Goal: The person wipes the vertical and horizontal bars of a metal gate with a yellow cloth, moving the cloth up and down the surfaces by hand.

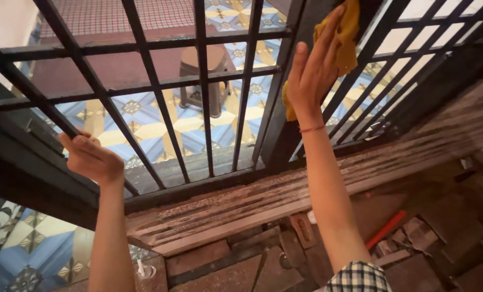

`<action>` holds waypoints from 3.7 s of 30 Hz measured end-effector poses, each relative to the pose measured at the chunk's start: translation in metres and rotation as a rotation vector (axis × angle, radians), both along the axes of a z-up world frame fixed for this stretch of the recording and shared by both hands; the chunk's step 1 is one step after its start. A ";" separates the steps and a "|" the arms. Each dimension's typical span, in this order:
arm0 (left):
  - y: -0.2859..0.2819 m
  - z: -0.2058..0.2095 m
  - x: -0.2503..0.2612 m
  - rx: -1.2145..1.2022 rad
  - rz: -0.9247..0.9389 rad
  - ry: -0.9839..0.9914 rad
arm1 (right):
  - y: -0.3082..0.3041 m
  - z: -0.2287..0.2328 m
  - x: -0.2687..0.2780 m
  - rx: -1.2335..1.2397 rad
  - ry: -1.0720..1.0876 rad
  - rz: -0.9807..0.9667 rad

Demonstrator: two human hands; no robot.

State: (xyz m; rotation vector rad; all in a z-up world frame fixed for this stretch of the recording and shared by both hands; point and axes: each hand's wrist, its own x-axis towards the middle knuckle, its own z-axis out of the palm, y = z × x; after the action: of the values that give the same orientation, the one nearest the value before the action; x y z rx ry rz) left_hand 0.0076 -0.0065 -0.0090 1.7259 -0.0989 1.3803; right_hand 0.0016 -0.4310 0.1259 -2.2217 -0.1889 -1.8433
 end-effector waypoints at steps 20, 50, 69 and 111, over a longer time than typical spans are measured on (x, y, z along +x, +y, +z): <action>-0.003 -0.004 0.004 0.030 0.108 -0.015 | 0.003 -0.041 -0.006 0.142 0.016 -0.109; -0.001 -0.010 0.007 0.088 0.122 -0.068 | -0.027 -0.004 0.024 -0.008 0.039 -0.180; 0.015 -0.020 0.018 0.199 0.126 -0.101 | -0.022 -0.188 -0.002 0.056 0.194 -0.092; 0.004 -0.011 0.008 0.054 0.021 0.005 | -0.054 -0.054 0.013 0.118 -0.030 0.126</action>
State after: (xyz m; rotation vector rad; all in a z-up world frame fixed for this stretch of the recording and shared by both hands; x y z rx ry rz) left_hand 0.0157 -0.0020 -0.0200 1.7791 -0.1164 1.3997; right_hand 0.0151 -0.4852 0.0715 -2.0552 -0.2146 -1.7746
